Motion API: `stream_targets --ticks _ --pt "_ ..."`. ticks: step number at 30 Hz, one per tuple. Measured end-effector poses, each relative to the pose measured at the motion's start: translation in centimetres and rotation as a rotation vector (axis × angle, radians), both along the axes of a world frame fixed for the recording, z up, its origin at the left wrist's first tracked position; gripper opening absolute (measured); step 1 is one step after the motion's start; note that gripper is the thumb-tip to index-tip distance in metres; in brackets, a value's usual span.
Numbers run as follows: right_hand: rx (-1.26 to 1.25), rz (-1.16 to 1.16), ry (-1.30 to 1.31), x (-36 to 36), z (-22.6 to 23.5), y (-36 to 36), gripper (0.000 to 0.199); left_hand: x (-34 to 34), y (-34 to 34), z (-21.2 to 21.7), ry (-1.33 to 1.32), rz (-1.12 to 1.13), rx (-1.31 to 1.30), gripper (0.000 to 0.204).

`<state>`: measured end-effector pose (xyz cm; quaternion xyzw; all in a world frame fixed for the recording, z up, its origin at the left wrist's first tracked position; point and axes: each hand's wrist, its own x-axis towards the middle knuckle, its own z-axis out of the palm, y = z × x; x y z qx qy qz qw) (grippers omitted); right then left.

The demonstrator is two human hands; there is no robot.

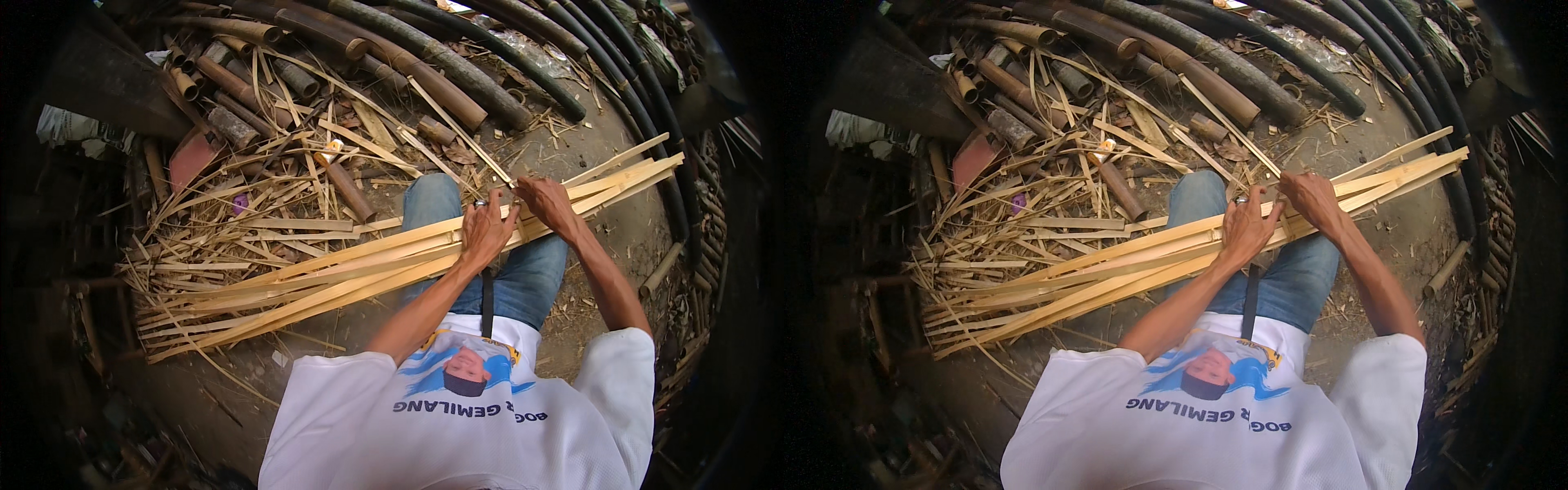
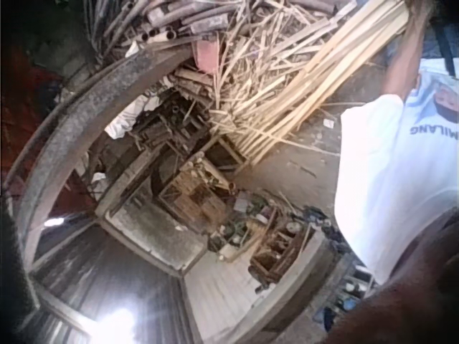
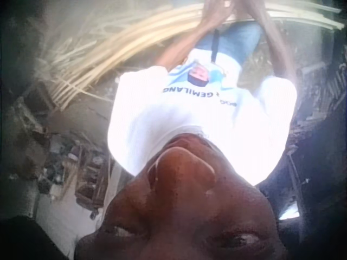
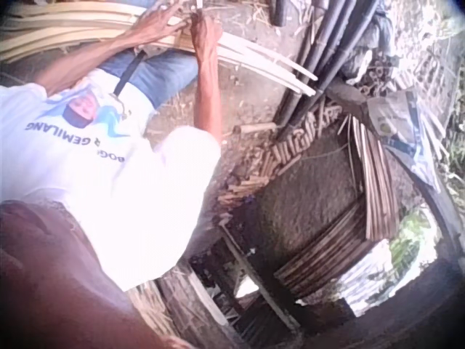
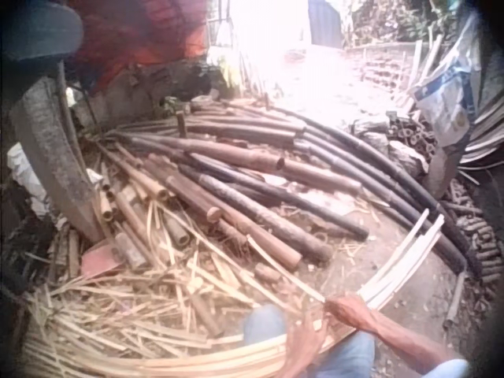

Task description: The person sits on the ground and splits bamboo into thin strips using a knife. They bundle the strips, place them aside, and then handle larger bamboo poles, moving them around the workspace.

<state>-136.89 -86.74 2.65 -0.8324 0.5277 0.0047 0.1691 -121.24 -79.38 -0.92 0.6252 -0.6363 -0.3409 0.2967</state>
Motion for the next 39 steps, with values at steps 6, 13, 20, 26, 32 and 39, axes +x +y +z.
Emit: stream_targets --ticks 6,13,20,26,32,39 --pt "-0.365 -0.252 -0.313 -0.1 -2.2 6.8 0.009 0.3 -0.2 -1.8 0.029 -0.059 -0.098 0.030" --pt "-0.372 -0.631 -0.323 1.6 -3.5 10.7 0.021 2.2 -1.8 -1.3 0.144 -0.292 0.144 0.048" --pt "-0.277 -0.418 -0.123 0.6 -2.0 5.4 0.023 4.9 -3.4 -1.2 0.032 -0.460 0.252 0.065" --pt "-0.398 -0.251 -0.020 -0.1 -1.9 6.1 0.010 5.4 -3.8 -0.6 0.073 -0.523 0.299 0.069" --pt "-0.518 -0.169 0.063 -0.8 -2.9 7.8 0.017 4.6 -1.8 -0.1 -0.077 -0.354 0.122 0.056" --pt "-0.270 -0.353 0.040 0.8 -0.4 6.3 0.010 4.0 -0.7 -0.3 -0.080 -0.256 0.015 0.048"
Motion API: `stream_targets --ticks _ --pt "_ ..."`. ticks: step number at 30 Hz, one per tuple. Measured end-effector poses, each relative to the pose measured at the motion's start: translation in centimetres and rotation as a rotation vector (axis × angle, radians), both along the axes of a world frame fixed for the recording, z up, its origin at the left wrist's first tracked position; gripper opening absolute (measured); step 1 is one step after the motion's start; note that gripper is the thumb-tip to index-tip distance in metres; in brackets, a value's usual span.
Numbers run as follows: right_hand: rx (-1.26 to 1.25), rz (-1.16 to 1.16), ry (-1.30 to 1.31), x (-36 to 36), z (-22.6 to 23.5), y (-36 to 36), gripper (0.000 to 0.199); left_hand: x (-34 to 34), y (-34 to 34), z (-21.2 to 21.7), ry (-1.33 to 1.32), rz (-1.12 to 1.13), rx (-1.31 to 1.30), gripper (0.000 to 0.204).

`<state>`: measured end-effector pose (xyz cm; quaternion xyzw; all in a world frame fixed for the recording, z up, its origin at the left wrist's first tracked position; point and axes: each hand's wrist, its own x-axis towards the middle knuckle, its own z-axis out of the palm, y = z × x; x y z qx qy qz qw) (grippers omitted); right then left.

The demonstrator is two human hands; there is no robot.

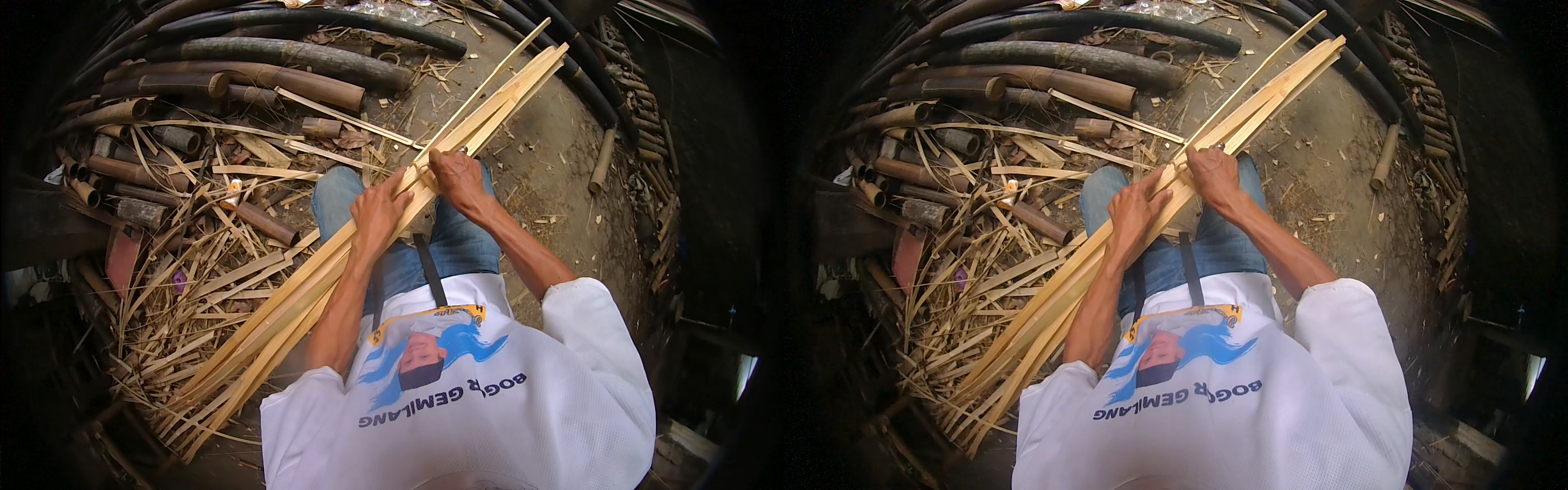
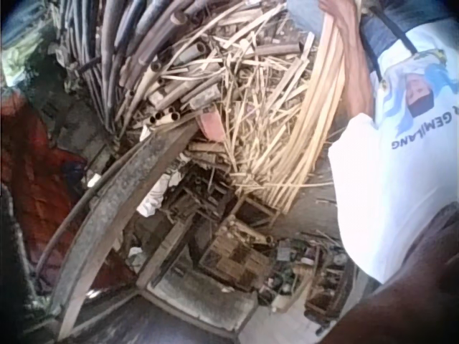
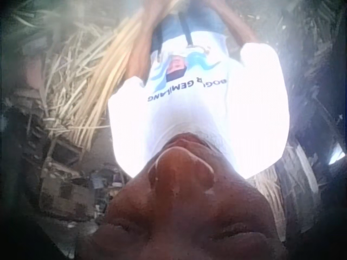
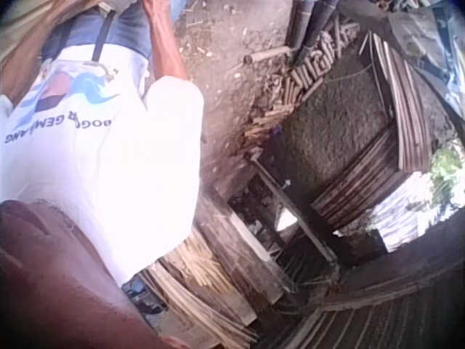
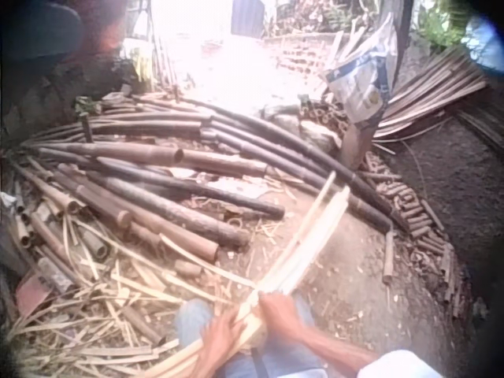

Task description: The person sits on the ground and splits bamboo into thin strips using a knife. They bundle the strips, place them aside, and then handle larger bamboo poles, moving them around the workspace.

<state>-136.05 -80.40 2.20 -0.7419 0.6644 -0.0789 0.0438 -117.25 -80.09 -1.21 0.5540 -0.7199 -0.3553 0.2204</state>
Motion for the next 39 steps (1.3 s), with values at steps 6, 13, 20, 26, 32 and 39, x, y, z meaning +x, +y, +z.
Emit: stream_targets --ticks 6,13,20,26,32,39 --pt "-0.200 -0.136 -0.298 -0.1 -1.7 0.8 0.013 0.0 0.1 1.1 0.000 -0.012 0.006 0.047" --pt "-0.198 -0.460 -0.590 1.8 -2.7 2.1 0.015 -0.1 0.2 0.7 -0.019 -0.026 -0.002 0.050" --pt "0.000 -0.635 -0.622 1.8 -2.0 2.0 0.019 0.1 -0.7 0.9 -0.042 -0.076 0.087 0.056" --pt "0.060 -0.538 -0.524 1.4 -0.5 1.6 0.020 -1.0 -3.4 1.0 0.108 -0.055 0.272 0.067" --pt "0.045 -0.398 -0.337 1.3 -0.3 1.8 0.020 -2.3 -6.2 0.4 0.430 -0.289 0.744 0.068" --pt "-0.141 -0.385 -0.332 0.8 -2.6 3.0 0.022 -3.1 -6.5 -1.7 0.373 -0.221 0.751 0.064"
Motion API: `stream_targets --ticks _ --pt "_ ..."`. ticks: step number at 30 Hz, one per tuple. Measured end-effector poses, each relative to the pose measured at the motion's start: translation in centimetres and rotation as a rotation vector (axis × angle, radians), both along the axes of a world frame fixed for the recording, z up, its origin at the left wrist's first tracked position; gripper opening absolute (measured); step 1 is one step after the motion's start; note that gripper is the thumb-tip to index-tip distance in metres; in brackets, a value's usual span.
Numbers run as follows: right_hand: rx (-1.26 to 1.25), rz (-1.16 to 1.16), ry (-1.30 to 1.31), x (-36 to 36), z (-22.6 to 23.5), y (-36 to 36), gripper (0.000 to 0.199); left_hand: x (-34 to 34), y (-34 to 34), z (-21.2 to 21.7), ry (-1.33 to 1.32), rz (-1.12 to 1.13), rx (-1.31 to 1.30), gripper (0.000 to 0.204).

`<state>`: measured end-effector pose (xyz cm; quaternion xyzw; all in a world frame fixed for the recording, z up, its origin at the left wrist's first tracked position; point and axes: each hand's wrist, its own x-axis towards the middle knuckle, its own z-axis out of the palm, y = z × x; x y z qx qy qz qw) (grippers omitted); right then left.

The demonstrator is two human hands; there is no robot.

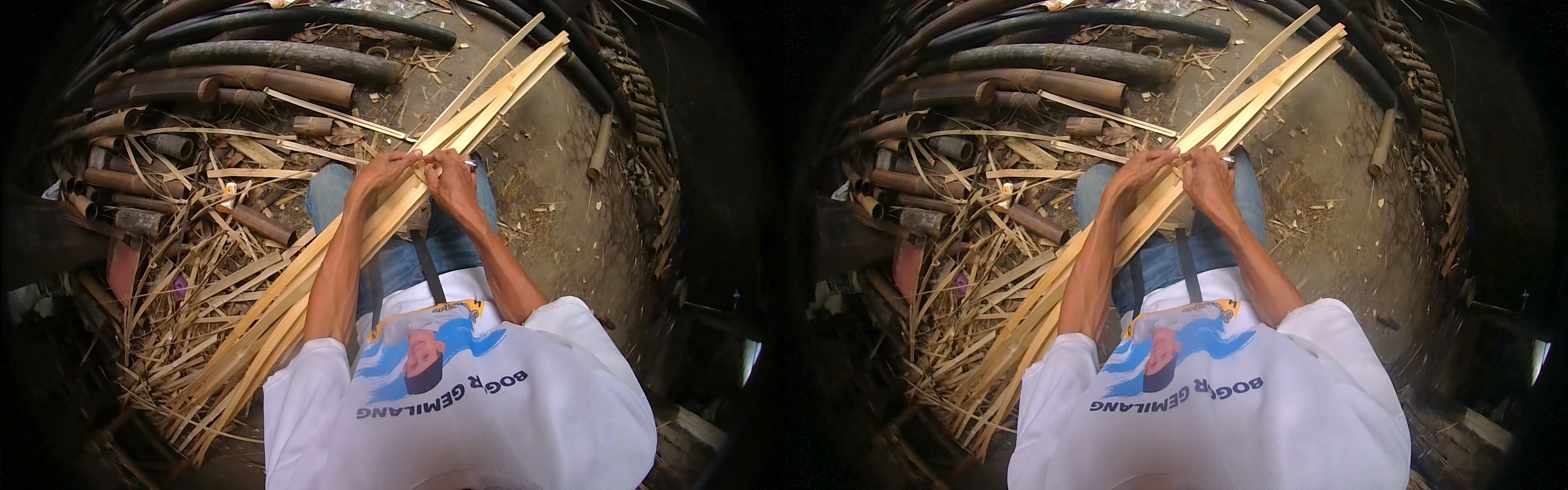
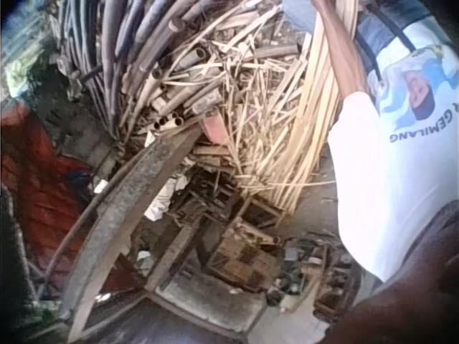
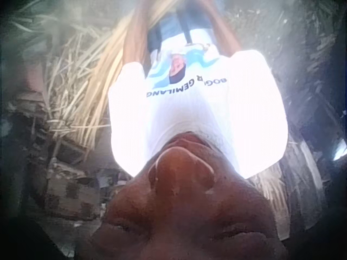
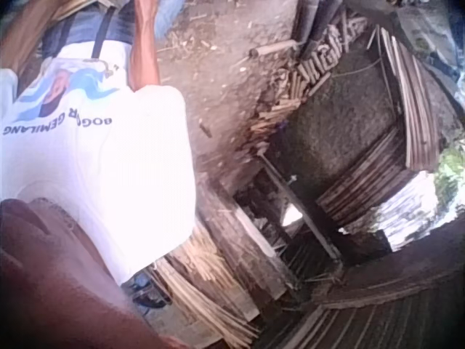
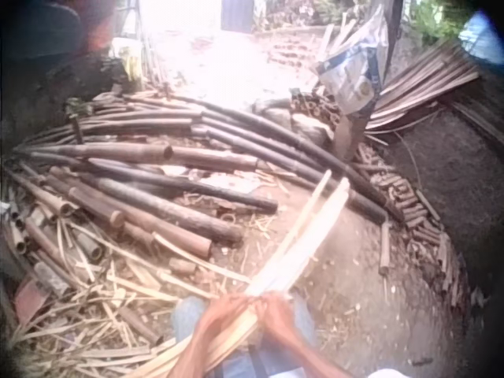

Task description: The person sits on the ground and splits bamboo into thin strips using a knife. They bundle the strips, place them aside, and then handle larger bamboo poles, moving them around the workspace.

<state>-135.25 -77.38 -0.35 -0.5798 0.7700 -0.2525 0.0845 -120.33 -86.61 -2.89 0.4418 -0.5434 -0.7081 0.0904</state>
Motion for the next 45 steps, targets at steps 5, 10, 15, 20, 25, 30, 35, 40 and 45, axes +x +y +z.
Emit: stream_targets --ticks 5,10,15,20,25,30,35,40,45 --pt "0.067 -0.042 -0.294 -0.2 -1.3 -0.2 0.025 -0.5 0.0 0.4 -0.057 0.034 -0.046 0.065" --pt "0.003 -0.030 -0.113 1.2 -0.5 1.3 0.024 -0.3 -0.1 -0.3 -0.089 0.003 -0.092 0.065" --pt "-0.077 0.079 0.029 1.3 0.0 1.6 0.022 -0.6 0.7 0.8 -0.068 0.039 -0.051 0.062" --pt "-0.103 0.074 0.036 2.3 -0.3 2.7 0.020 -0.6 0.6 0.5 -0.030 -0.074 -0.096 0.069" --pt "0.033 0.241 0.021 -1.4 1.8 0.9 0.022 1.0 2.0 0.8 -0.093 0.295 -0.409 0.059" --pt "-0.063 0.707 0.145 -2.1 7.9 -3.7 0.058 14.9 10.0 5.1 -0.445 0.917 -0.835 0.048" --pt "0.116 1.284 0.405 0.7 3.9 -1.7 0.103 28.4 21.7 4.6 -1.248 1.509 -0.839 0.056" --pt "0.269 1.282 0.419 1.0 4.0 -2.4 0.096 31.5 37.4 -3.0 0.001 2.607 0.162 0.103" --pt "0.462 1.337 0.428 -0.3 12.7 -0.4 0.100 26.5 37.6 -6.4 1.028 2.094 -0.180 0.095"
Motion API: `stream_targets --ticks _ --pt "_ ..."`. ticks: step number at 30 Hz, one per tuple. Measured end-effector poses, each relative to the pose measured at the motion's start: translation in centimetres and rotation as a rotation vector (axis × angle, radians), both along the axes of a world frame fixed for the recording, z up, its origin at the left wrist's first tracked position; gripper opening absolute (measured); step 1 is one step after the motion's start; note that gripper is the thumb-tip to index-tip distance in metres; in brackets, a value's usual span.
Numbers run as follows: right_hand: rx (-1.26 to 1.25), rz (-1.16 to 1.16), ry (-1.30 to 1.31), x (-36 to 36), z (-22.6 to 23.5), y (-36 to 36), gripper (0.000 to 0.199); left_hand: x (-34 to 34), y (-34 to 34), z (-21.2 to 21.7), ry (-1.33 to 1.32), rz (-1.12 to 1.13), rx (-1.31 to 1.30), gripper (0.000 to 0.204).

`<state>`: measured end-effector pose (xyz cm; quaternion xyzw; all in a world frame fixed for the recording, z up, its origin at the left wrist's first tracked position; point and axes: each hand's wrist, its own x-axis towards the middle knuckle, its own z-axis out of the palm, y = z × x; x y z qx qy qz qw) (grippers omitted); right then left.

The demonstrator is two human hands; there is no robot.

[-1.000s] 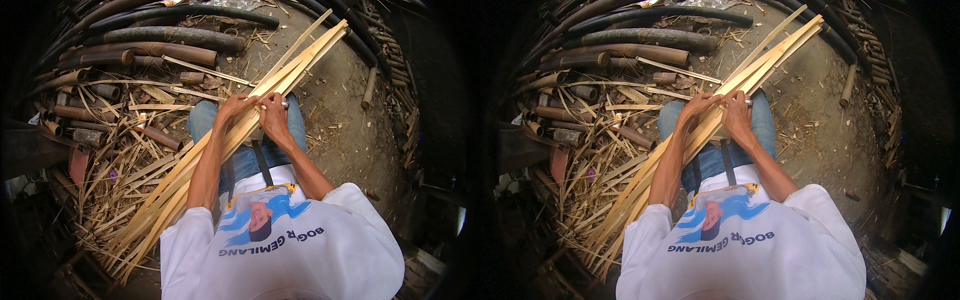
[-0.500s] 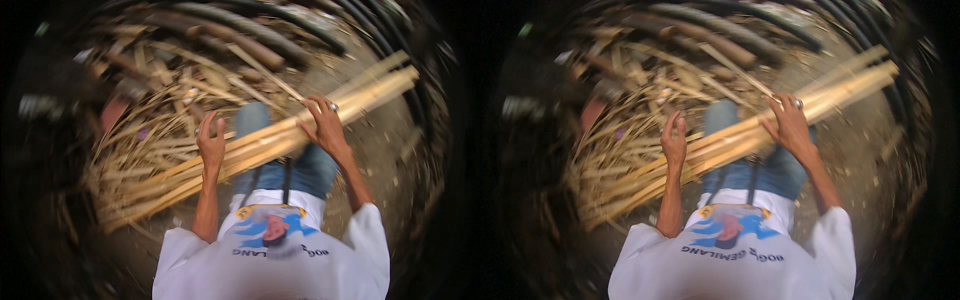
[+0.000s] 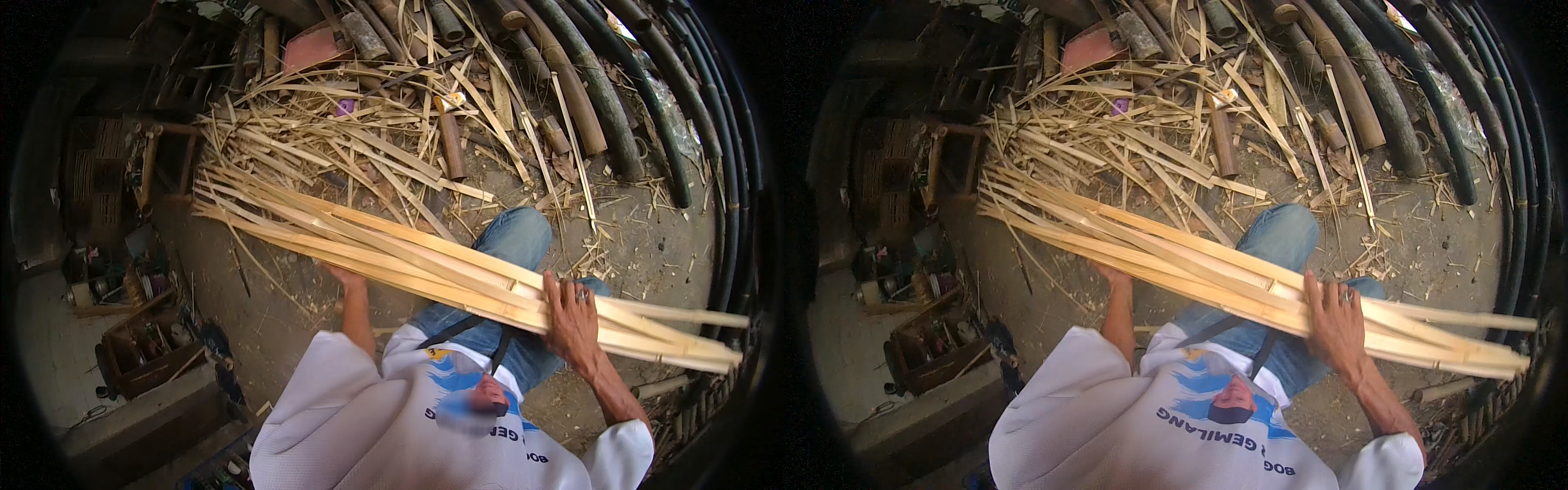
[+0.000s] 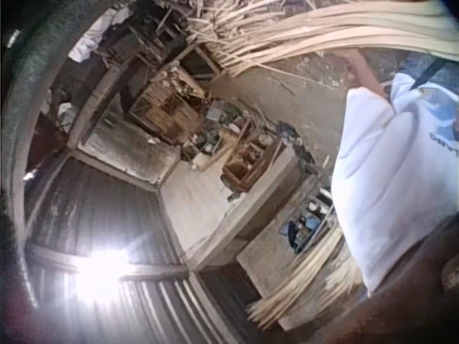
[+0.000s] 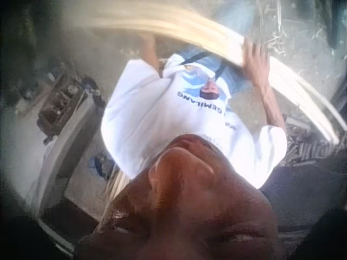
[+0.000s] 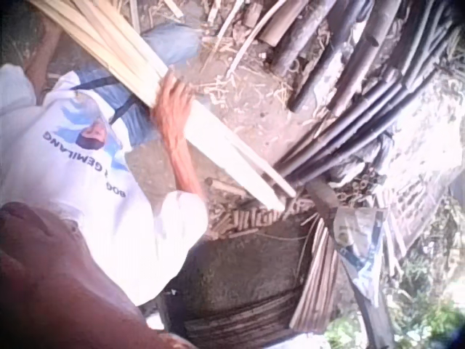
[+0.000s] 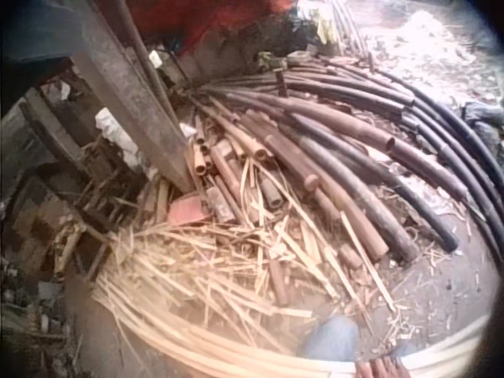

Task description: The person sits on the ground and splits bamboo into thin strips using a knife. They bundle the strips, place them aside, and then handle larger bamboo poles, moving them around the workspace.

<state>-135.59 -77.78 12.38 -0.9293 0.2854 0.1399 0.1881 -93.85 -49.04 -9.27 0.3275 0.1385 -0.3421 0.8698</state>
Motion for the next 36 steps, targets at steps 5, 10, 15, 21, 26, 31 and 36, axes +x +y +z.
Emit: stream_targets --ticks 5,10,15,21,26,31,36 --pt "0.064 -0.078 0.136 -1.8 11.6 -0.7 0.107 -2.9 -11.3 13.4 -0.107 -0.082 -0.279 0.062" --pt "0.058 -0.080 0.215 -5.6 26.1 -2.0 0.106 -6.4 -12.6 26.4 0.034 -0.124 -0.671 0.047" --pt "-0.019 -0.068 0.282 -12.1 38.1 1.1 0.105 -11.3 -11.3 38.7 -0.007 -0.170 -0.712 0.044" --pt "-0.042 0.021 0.194 -18.4 47.6 3.4 0.107 -19.0 -8.5 43.7 0.347 0.020 -0.576 0.043" --pt "-0.052 -0.041 0.244 -27.2 46.6 1.9 0.103 -25.9 -10.3 50.3 0.407 0.059 -0.582 0.045" --pt "-0.133 -0.020 0.094 -30.3 44.1 2.8 0.109 -28.8 -10.5 50.4 0.268 0.059 -0.693 0.042" --pt "-0.120 0.100 -0.061 -33.9 45.7 0.7 0.110 -34.0 -7.8 58.3 0.371 0.161 -0.634 0.042"
